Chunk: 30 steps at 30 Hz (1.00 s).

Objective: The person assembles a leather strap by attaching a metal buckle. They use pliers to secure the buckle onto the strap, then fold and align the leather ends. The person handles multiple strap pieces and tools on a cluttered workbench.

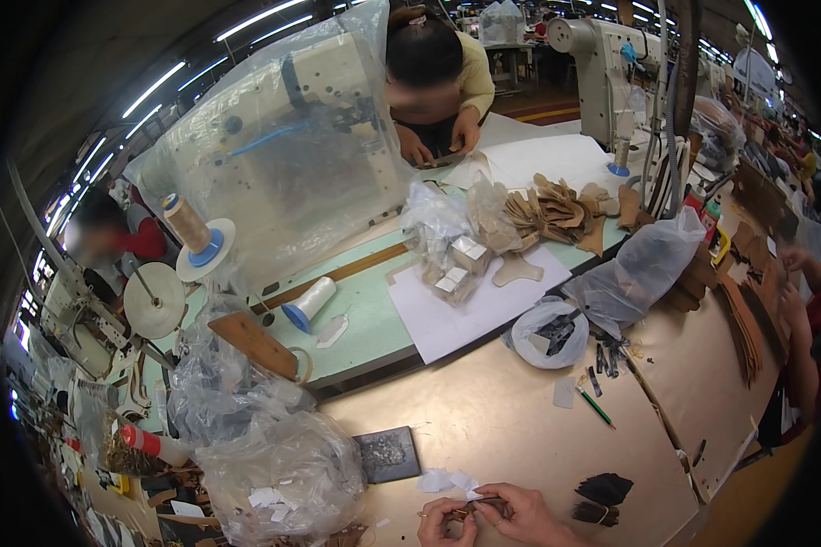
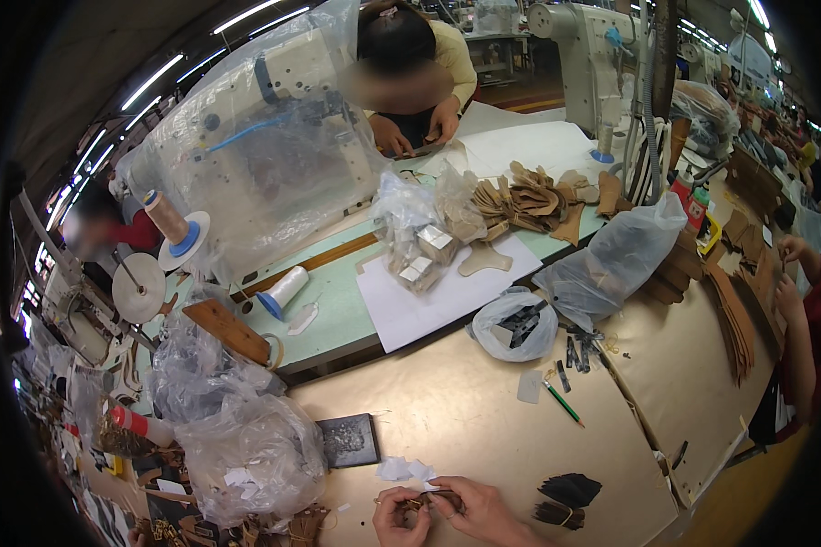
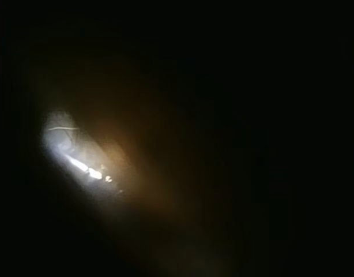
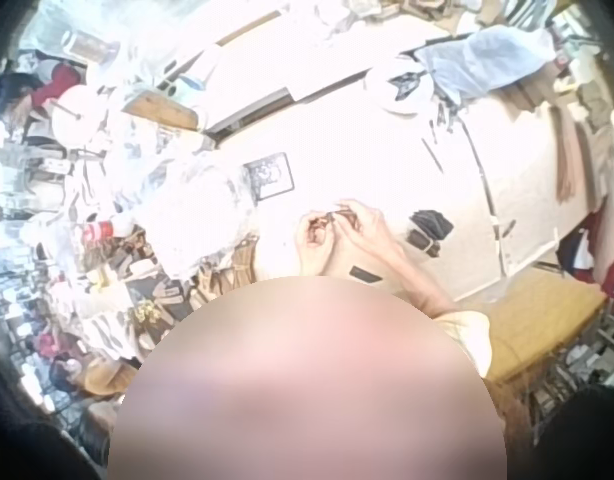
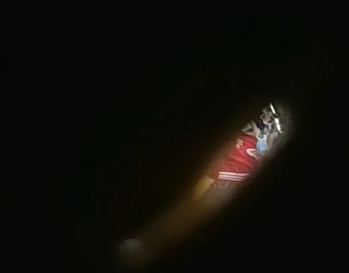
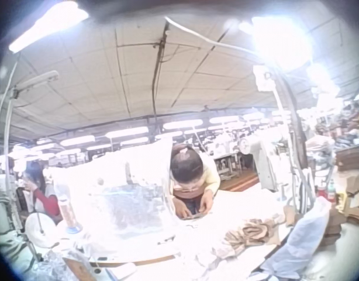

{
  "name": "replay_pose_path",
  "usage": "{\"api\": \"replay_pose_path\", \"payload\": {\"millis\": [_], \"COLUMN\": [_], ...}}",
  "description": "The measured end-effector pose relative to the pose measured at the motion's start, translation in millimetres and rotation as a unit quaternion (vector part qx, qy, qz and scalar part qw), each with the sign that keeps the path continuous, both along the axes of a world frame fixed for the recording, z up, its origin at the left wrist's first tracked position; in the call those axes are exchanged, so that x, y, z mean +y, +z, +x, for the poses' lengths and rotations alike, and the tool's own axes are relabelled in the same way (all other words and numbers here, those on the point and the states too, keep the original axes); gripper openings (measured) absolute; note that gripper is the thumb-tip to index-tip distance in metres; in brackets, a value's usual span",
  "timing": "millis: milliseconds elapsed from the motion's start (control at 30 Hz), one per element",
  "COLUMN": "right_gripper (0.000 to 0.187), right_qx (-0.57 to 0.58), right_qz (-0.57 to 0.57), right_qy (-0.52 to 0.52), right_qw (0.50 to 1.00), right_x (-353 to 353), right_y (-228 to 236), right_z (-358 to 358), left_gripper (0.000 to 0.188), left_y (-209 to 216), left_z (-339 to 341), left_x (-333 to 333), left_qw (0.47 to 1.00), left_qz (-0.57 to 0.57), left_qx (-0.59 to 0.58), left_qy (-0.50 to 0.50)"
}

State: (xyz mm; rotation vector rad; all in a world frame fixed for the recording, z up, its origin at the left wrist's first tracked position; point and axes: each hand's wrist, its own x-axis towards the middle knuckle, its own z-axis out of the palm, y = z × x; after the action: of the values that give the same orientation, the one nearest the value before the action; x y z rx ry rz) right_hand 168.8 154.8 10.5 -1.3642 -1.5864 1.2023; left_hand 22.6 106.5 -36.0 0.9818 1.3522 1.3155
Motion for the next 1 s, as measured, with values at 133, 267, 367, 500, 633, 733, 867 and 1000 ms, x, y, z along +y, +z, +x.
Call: {"api": "replay_pose_path", "payload": {"millis": [133, 267, 367, 500, 633, 733, 867, 1000], "right_gripper": [0.028, 0.028, 0.028, 0.025, 0.028, 0.024, 0.024, 0.031], "right_qx": [-0.002, -0.001, 0.000, -0.012, -0.032, -0.111, -0.137, -0.133], "right_qz": [-0.015, -0.015, -0.014, 0.010, 0.021, 0.130, 0.123, 0.169], "right_qy": [0.002, 0.002, 0.004, 0.013, 0.024, 0.078, 0.183, 0.186], "right_qw": [1.000, 1.000, 1.000, 1.000, 0.999, 0.982, 0.966, 0.959], "right_x": [0, -1, -2, -1, 1, 1, 15, 95], "right_y": [0, -2, -3, 0, 15, 39, 80, 110], "right_z": [0, 0, 0, 0, 1, 3, 18, 45], "left_gripper": [0.025, 0.025, 0.024, 0.024, 0.023, 0.025, 0.033, 0.025], "left_y": [0, 0, 1, 1, -6, -7, 1, 14], "left_z": [0, -1, -1, -1, -3, -8, -13, -20], "left_x": [0, 0, 0, 0, 3, 0, -7, -3], "left_qw": [1.000, 0.999, 0.999, 0.998, 0.999, 0.997, 0.995, 0.995], "left_qz": [-0.004, -0.006, -0.007, 0.017, 0.010, 0.016, 0.050, 0.056], "left_qx": [0.020, 0.032, 0.032, 0.057, 0.038, -0.070, -0.079, 0.068], "left_qy": [0.006, 0.002, 0.003, -0.005, 0.000, 0.007, -0.016, -0.041]}}
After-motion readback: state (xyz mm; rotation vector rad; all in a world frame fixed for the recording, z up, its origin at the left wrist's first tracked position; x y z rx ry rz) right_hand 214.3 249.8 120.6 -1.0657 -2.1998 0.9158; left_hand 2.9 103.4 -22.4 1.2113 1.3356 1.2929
